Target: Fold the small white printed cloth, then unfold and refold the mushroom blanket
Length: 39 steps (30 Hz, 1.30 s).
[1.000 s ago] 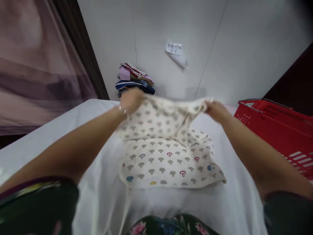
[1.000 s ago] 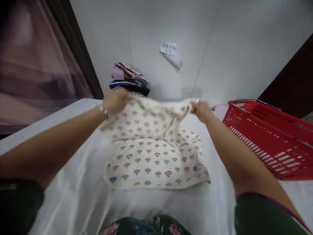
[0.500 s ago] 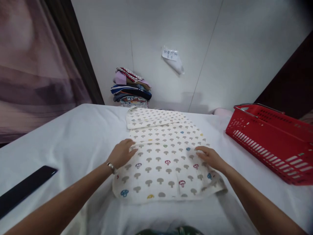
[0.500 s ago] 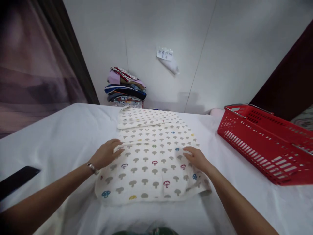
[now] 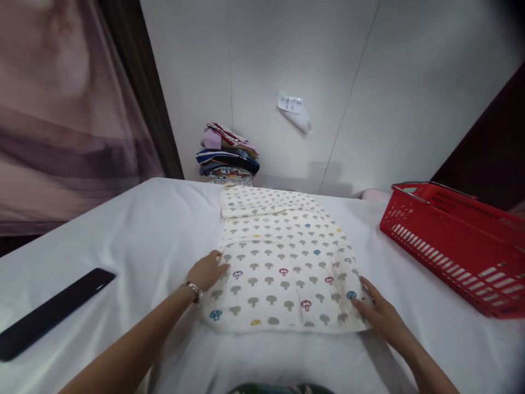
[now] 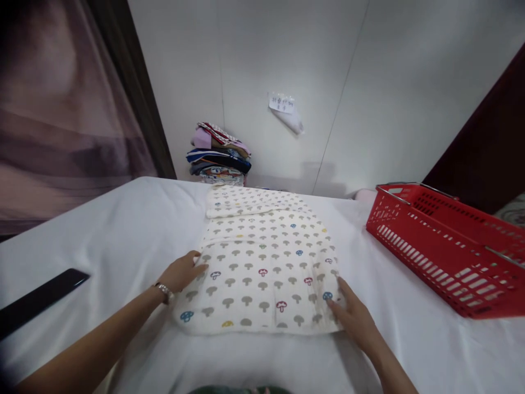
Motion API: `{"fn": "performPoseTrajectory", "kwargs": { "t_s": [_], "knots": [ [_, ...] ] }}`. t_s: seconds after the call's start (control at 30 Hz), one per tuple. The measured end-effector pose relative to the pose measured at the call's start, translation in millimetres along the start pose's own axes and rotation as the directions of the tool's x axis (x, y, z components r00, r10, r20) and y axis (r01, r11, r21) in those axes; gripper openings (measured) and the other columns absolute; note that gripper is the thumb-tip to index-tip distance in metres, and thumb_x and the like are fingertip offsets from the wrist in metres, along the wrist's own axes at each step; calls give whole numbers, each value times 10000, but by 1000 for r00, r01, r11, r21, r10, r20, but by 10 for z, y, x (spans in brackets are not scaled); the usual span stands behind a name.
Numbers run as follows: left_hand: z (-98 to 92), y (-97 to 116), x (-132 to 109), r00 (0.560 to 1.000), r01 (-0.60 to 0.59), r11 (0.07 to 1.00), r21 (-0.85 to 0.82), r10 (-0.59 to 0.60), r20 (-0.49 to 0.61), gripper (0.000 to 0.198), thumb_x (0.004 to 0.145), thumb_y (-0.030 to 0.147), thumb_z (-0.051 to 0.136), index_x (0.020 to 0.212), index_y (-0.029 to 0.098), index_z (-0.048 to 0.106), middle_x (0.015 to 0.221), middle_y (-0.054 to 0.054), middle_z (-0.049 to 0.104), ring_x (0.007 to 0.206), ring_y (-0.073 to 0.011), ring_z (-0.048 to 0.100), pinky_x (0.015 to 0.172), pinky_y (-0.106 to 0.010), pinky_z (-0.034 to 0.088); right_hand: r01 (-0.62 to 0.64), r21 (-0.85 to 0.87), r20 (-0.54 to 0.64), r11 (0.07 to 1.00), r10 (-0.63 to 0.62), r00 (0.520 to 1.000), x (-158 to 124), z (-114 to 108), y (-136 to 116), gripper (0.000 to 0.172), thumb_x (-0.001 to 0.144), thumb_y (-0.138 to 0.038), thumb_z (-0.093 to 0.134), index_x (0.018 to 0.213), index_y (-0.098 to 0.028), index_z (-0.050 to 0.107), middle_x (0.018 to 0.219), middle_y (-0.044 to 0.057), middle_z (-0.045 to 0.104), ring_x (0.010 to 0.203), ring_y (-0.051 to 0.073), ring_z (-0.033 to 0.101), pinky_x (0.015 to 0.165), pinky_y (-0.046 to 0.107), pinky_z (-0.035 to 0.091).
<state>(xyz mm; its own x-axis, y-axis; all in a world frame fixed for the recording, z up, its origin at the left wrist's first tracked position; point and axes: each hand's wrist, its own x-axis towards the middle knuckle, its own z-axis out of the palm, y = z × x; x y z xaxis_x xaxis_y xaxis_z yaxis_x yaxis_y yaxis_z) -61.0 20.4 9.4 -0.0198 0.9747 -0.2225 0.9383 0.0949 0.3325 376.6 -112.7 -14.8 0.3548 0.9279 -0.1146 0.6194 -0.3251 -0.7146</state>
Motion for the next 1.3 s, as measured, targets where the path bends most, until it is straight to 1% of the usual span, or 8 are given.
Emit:
{"fn": "performPoseTrajectory", "kwargs": {
  "t_s": [0.3, 0.47, 0.57, 0.67, 0.77, 0.87, 1.03, 1.3],
  "knots": [
    [51, 362, -419, 977, -155, 948, -277, 189, 102, 372, 742, 356, 500, 1071, 183, 491, 943, -65, 642, 797, -200, 617, 665, -283, 477, 20, 370, -94, 929, 16, 995, 507, -772, 95, 669, 573, -402, 688, 1172, -132, 558, 915, 82, 672, 674, 198, 621, 608, 301, 500],
    [518, 1011, -905, 793, -198, 831, -521, 448, 414, 411, 757, 432, 483, 1093, 197, 451, 749, -18, 622, 505, -147, 562, 468, -257, 434, 27, 391, -398, 920, 143, 906, 1044, -1445, 54, 543, 651, -331, 635, 1153, -131, 580, 954, 167, 647, 692, 229, 621, 597, 335, 479],
    [806, 1407, -1144, 720, -451, 750, -484, 626, 299, 391, 745, 428, 519, 1073, 219, 490, 826, -33, 635, 704, -195, 606, 622, -294, 459, -42, 17, -611, 999, 43, 791, 1239, -1563, 31, 446, 693, -272, 537, 1109, -134, 621, 1056, 209, 617, 896, 333, 597, 680, 425, 460],
    [947, 1600, -1194, 617, -519, 701, -489, 703, 354, 525, 684, 481, 601, 1123, 219, 485, 850, -42, 646, 786, -219, 604, 656, -298, 457, 75, -408, -542, 910, -307, 782, 1241, -1342, -59, 382, 694, -252, 493, 1015, -134, 663, 1167, 198, 570, 1039, 361, 532, 779, 474, 429],
    [952, 1561, -1012, 557, -453, 661, -598, 733, 389, 533, 699, 486, 600, 1151, 227, 492, 802, -8, 657, 685, -157, 609, 642, -260, 461, 311, -302, -274, 901, -395, 877, 953, -813, -247, 414, 743, -377, 486, 1035, -134, 648, 1052, 155, 640, 837, 270, 616, 689, 392, 482],
    [872, 1411, -679, 691, -309, 686, -658, 638, 340, 425, 743, 419, 556, 1107, 202, 527, 858, -22, 659, 606, -114, 596, 579, -231, 466, 383, -41, 107, 923, -377, 920, 432, -208, -493, 424, 783, -478, 484, 1040, -180, 645, 1030, 96, 662, 831, 221, 623, 690, 318, 498],
    [635, 1150, -171, 908, -204, 778, -594, 377, 182, 335, 778, 342, 500, 1063, 175, 551, 999, -57, 642, 679, -129, 616, 596, -243, 492, 527, -39, 460, 849, -453, 764, -269, 428, -754, 393, 830, -431, 478, 1150, -224, 577, 996, 65, 647, 855, 197, 601, 745, 301, 481],
    [418, 784, 123, 846, -531, 845, -57, 527, -79, 276, 771, 147, 452, 983, 210, 618, 1094, -32, 603, 993, -180, 558, 847, -299, 448, 665, -187, 485, 723, -520, 703, -278, 646, -704, 280, 889, -266, 374, 1058, -234, 594, 1025, 69, 597, 933, 190, 569, 819, 313, 443]
  ]
}}
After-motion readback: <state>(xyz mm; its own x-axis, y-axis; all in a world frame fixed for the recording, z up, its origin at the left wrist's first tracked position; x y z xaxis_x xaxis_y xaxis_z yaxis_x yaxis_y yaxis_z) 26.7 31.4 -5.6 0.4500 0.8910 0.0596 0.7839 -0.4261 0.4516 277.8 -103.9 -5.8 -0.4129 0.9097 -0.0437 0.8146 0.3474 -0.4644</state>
